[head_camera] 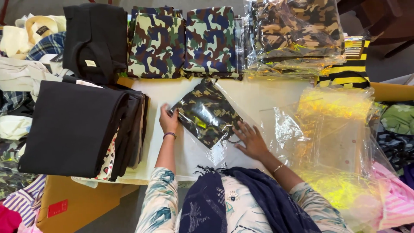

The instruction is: The person folds camouflage-patterned shorts and places them into clear plastic bags on a table. They repeat this process for several pairs of shorts, stacking the packaged items on the table.

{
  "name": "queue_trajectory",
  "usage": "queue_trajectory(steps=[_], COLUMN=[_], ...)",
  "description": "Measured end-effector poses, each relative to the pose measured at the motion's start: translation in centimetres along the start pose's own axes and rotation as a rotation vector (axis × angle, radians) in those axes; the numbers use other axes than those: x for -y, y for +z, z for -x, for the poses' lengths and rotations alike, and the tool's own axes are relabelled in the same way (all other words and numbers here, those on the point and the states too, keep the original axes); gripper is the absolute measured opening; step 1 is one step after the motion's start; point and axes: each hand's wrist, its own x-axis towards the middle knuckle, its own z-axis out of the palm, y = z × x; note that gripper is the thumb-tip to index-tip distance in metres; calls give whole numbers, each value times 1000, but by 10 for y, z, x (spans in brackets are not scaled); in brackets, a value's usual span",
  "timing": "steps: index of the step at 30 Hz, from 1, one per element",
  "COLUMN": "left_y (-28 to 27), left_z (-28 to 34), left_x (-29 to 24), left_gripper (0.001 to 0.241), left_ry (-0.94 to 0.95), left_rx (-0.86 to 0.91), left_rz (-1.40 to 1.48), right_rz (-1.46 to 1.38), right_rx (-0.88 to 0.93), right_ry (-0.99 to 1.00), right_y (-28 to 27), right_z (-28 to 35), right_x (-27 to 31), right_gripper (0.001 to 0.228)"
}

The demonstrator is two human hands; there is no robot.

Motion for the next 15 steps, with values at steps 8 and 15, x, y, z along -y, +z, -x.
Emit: queue_trajectory(steps=[8,15], left_y=[-47,-24], left_z=[111,181], left_x=[-65,9], left_gripper=[97,84], left_ry=[659,861], left_rx=[701,509], left_rz=[-463,-684], right_rz=[-89,-358], right_rx=[8,-354], right_ry=[108,434], right_y=[-16,-48], right_z=[-10,34], right_x=[11,-36], right_gripper=[71,33])
